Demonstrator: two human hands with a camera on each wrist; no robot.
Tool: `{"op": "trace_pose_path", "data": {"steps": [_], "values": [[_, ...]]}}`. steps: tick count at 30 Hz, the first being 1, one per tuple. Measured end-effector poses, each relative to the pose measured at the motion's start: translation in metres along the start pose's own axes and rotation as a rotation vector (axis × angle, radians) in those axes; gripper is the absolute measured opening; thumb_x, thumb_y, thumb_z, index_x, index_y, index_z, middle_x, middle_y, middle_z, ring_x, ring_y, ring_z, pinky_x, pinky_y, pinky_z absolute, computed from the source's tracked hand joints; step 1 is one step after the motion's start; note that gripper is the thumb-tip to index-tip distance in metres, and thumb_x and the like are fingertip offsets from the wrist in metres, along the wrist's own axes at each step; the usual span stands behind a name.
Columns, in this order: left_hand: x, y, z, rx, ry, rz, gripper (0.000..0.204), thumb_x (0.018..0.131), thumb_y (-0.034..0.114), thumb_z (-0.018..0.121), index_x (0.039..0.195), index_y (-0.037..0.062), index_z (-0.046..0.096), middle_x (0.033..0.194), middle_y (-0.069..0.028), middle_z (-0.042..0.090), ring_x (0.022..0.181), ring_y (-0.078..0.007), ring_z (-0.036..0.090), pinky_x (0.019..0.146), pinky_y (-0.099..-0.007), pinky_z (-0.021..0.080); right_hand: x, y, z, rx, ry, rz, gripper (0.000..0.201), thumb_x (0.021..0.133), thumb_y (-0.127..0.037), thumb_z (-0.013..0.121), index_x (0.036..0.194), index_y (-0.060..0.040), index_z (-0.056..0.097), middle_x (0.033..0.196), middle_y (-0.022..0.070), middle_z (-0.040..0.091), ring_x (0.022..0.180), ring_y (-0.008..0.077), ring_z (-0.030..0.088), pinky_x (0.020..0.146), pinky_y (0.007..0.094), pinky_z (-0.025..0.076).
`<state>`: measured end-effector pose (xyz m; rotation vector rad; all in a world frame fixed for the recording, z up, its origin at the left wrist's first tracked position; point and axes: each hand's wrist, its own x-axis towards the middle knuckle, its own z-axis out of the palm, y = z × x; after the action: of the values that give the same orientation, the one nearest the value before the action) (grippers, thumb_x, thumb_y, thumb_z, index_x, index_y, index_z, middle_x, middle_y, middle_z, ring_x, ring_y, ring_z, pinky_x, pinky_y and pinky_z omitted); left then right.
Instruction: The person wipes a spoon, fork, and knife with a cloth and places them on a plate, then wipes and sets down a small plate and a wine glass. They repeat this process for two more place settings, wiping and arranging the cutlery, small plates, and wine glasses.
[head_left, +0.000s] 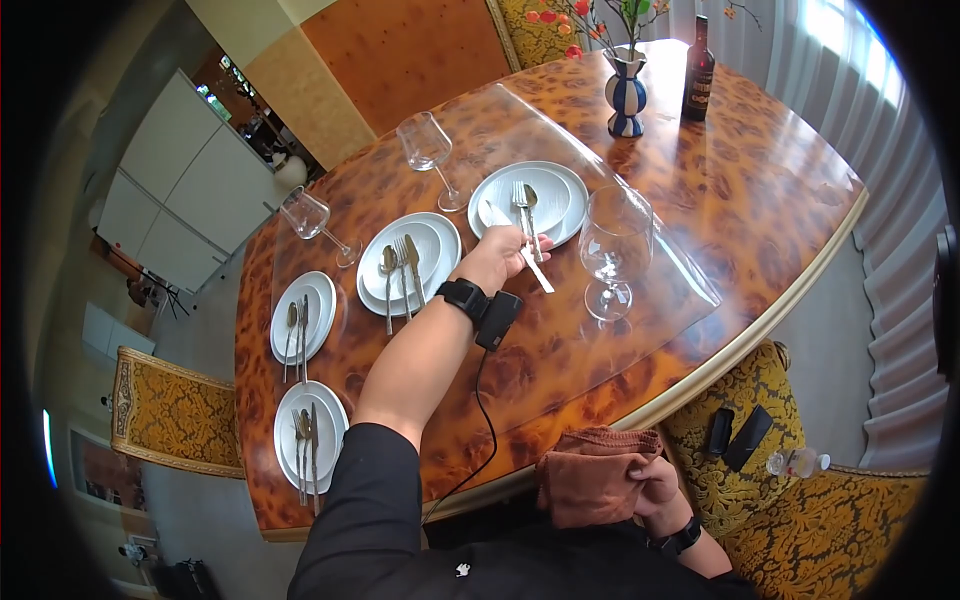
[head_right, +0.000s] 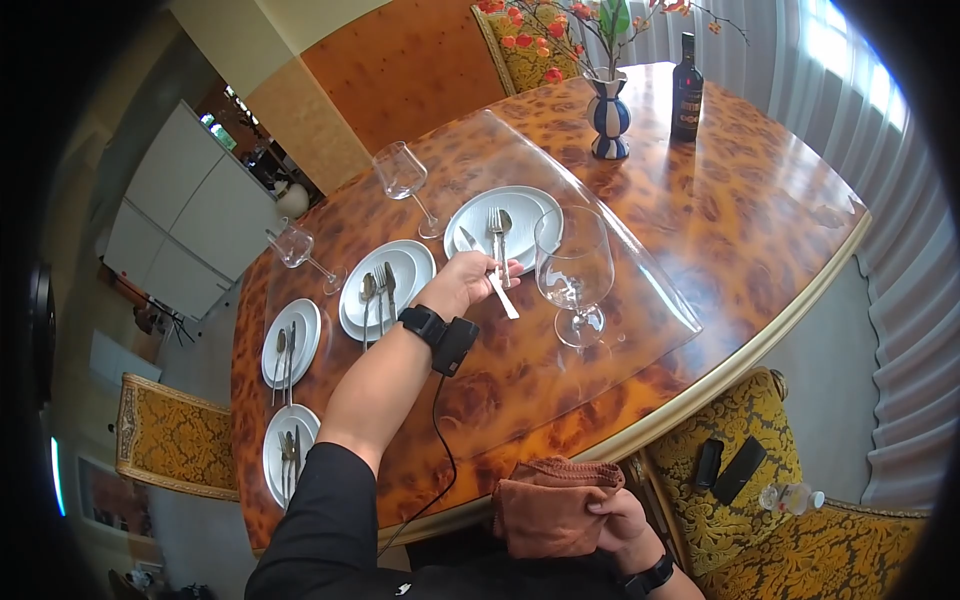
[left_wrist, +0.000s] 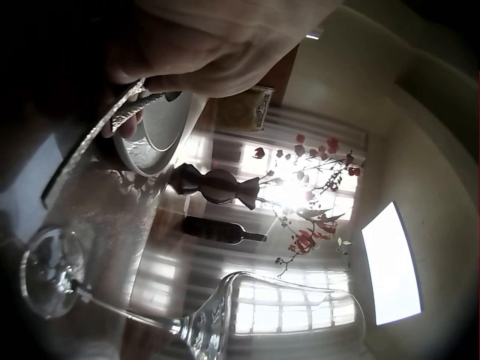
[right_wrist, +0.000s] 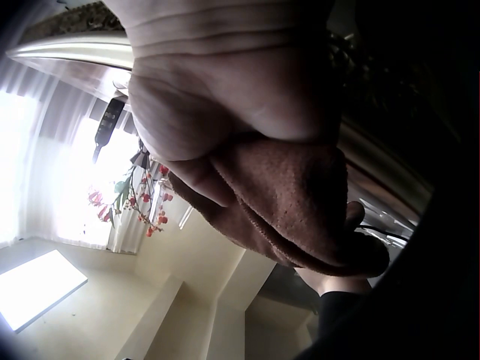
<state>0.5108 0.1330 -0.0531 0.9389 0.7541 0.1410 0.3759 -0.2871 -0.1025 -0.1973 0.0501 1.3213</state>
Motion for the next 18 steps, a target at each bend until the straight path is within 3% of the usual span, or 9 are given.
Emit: {"op": "trace_pose_path", "data": {"steps": [13, 18], "values": [[-0.0098, -0.0012, 0.0024, -0.062, 0.071, 0.038, 0.035, 0.095, -0.005, 0.027, 0.126, -0.0183, 0.032, 0.107, -0.0287, 0.053, 0.084, -0.0354, 0.065, 0.075, -0.0493, 0.06, -0.0062, 0.003, -0.0106, -0.02, 0.002, 0.001, 0.056, 0.078, 0.0, 0.053, 0.132, 0.0126, 0.045, 0.129, 0.0247, 0.056, 0.118, 0.0345, 0.058, 0.105, 0.0452, 0.044], [-0.0064, -0.0038, -0.0027, -0.04, 0.056, 0.047, 0.034, 0.095, -0.004, 0.026, 0.126, -0.0188, 0.034, 0.113, -0.0302, 0.052, 0.092, -0.0375, 0.065, 0.081, -0.0514, 0.059, -0.0051, 0.0069, -0.0069, -0.046, 0.025, -0.006, 0.056, 0.078, 0.0, 0.054, 0.132, 0.0127, 0.045, 0.129, 0.0248, 0.056, 0.118, 0.0348, 0.058, 0.105, 0.0454, 0.044]]}}
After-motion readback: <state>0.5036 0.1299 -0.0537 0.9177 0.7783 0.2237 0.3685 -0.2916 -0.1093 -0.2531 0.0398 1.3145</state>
